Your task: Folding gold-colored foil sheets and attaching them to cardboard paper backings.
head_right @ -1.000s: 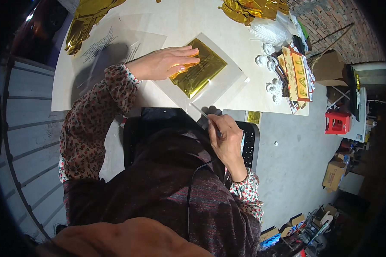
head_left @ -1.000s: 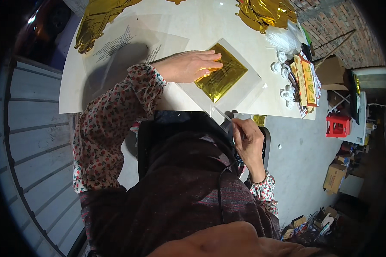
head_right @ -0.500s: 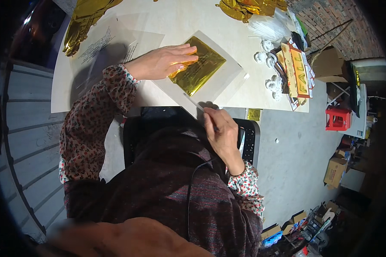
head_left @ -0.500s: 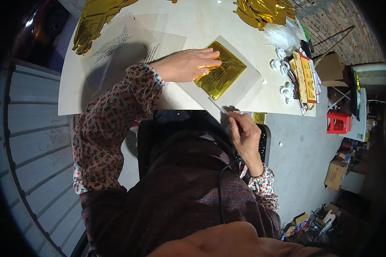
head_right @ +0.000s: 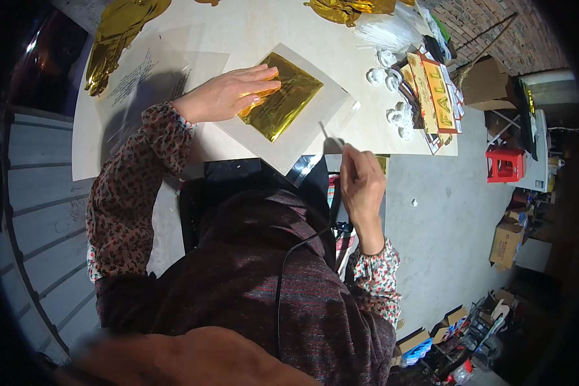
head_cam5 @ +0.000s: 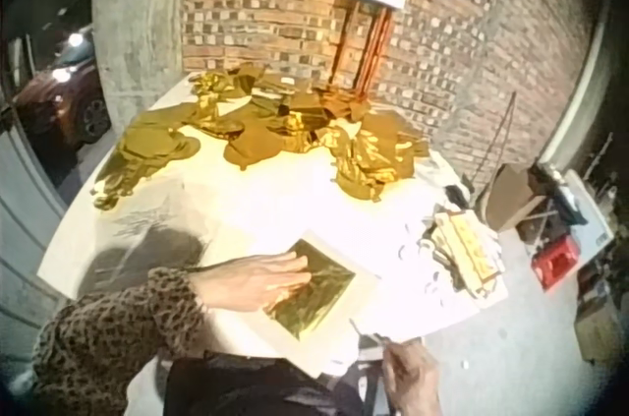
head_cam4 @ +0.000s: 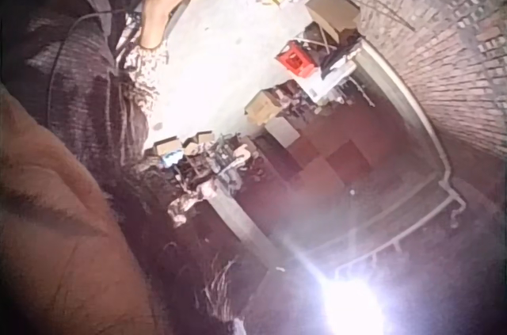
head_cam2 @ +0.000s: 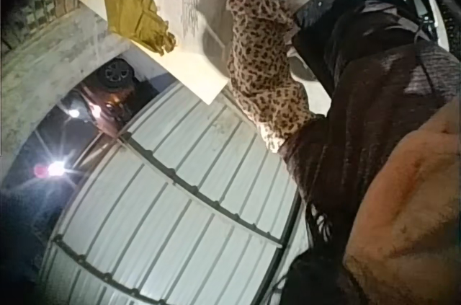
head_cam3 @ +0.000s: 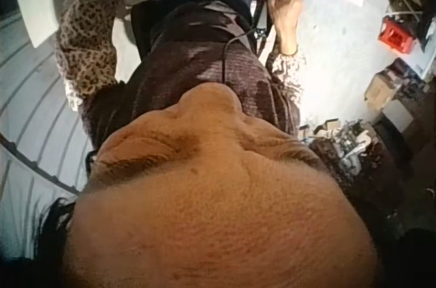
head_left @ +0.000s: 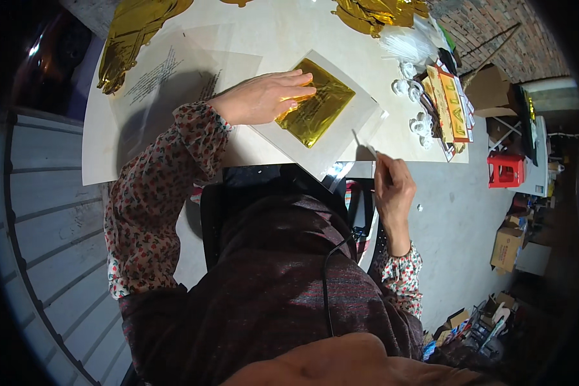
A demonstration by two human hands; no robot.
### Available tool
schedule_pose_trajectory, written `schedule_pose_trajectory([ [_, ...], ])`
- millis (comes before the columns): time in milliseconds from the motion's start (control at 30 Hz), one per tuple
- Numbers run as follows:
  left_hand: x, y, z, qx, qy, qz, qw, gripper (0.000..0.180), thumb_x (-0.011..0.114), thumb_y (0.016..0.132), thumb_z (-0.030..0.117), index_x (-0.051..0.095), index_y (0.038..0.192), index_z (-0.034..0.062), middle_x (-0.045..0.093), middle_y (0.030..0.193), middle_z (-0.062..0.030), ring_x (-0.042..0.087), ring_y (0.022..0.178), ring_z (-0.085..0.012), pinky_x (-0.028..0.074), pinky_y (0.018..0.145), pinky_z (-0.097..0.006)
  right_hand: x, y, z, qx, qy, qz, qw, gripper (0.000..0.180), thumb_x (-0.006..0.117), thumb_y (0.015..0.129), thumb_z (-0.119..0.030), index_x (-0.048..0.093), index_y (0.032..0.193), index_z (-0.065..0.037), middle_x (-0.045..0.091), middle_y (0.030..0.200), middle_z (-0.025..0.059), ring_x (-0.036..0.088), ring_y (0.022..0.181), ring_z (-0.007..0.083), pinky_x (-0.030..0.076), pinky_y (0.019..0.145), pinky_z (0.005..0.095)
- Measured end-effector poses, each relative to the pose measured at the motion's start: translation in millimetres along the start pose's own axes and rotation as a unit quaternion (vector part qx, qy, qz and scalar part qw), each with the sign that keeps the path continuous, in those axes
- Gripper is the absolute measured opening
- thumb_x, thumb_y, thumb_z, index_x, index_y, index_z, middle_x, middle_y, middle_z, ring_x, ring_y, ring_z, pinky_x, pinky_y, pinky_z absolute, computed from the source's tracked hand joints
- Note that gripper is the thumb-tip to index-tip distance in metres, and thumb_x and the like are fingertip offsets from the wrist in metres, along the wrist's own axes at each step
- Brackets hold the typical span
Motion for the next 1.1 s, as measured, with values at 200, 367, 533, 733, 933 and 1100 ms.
schedule_pose_trajectory([
  [200,0,0,2,-0.005,0.008,-0.01,1.0,0.04,0.046,0.099,0.018,0.05,0.138,0.0081,0.037,0.151,-0.0118,0.031,0.141,-0.0257,0.029,0.116,-0.036,10,24,7,-0.057,0.001,0.019,0.998,0.011,0.065,0.086,0.0,0.068,0.097,0.0,0.054,0.069,0.0101,0.051,0.057,0.0187,0.043,0.055,0.0302],
  [367,0,0,1,-0.006,0.009,-0.012,1.0,0.04,0.046,0.099,0.019,0.05,0.138,0.0082,0.037,0.151,-0.0119,0.031,0.141,-0.0258,0.028,0.116,-0.036,20,15,-8,-0.052,0.044,-0.038,0.997,0.014,0.066,0.085,0.001,0.069,0.098,-0.001,0.054,0.07,0.0115,0.053,0.06,0.0208,0.043,0.057,0.0309],
  [533,-1,1,2,0.004,0.016,0.005,1.0,0.041,0.05,0.097,0.014,0.05,0.138,0.009,0.037,0.151,-0.0101,0.034,0.14,-0.0266,0.029,0.116,-0.037,32,3,-30,-0.104,0.085,-0.066,0.989,0.018,0.067,0.083,0.001,0.069,0.1,-0.002,0.058,0.074,0.0128,0.059,0.067,0.0257,0.047,0.062,0.0331],
  [733,-1,-1,1,0.0,0.01,0.008,1.0,0.039,0.047,0.099,0.018,0.051,0.137,0.0094,0.039,0.15,-0.0107,0.033,0.14,-0.0255,0.031,0.115,-0.036,35,-5,-37,-0.114,0.096,-0.097,0.984,0.021,0.068,0.081,0.005,0.069,0.101,-0.001,0.061,0.077,0.0128,0.062,0.071,0.0259,0.049,0.064,0.0328],
  [933,-3,-1,3,0.01,-0.005,0.022,1.0,0.039,0.049,0.098,0.016,0.052,0.136,0.0093,0.041,0.148,-0.0113,0.035,0.139,-0.026,0.031,0.115,-0.036,41,-15,-46,-0.135,0.103,-0.092,0.981,0.017,0.069,0.081,0.004,0.067,0.097,0.0,0.062,0.078,0.0117,0.062,0.068,0.0262,0.05,0.061,0.0325],
  [1100,-3,-1,4,0.012,-0.004,0.032,0.999,0.04,0.052,0.096,0.012,0.052,0.136,0.0099,0.041,0.148,-0.0122,0.038,0.137,-0.027,0.033,0.114,-0.037,47,-11,-47,-0.179,0.074,-0.054,0.98,0.017,0.071,0.08,0.0,0.064,0.095,-0.001,0.063,0.08,0.0118,0.062,0.069,0.0293,0.052,0.061,0.0357],
])
Point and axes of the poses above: each hand's wrist, its own y-axis towards the middle knuckle, its own x-axis out of the palm, z = x × y, the point moved 6 cm from there along y, towards the middle knuckle
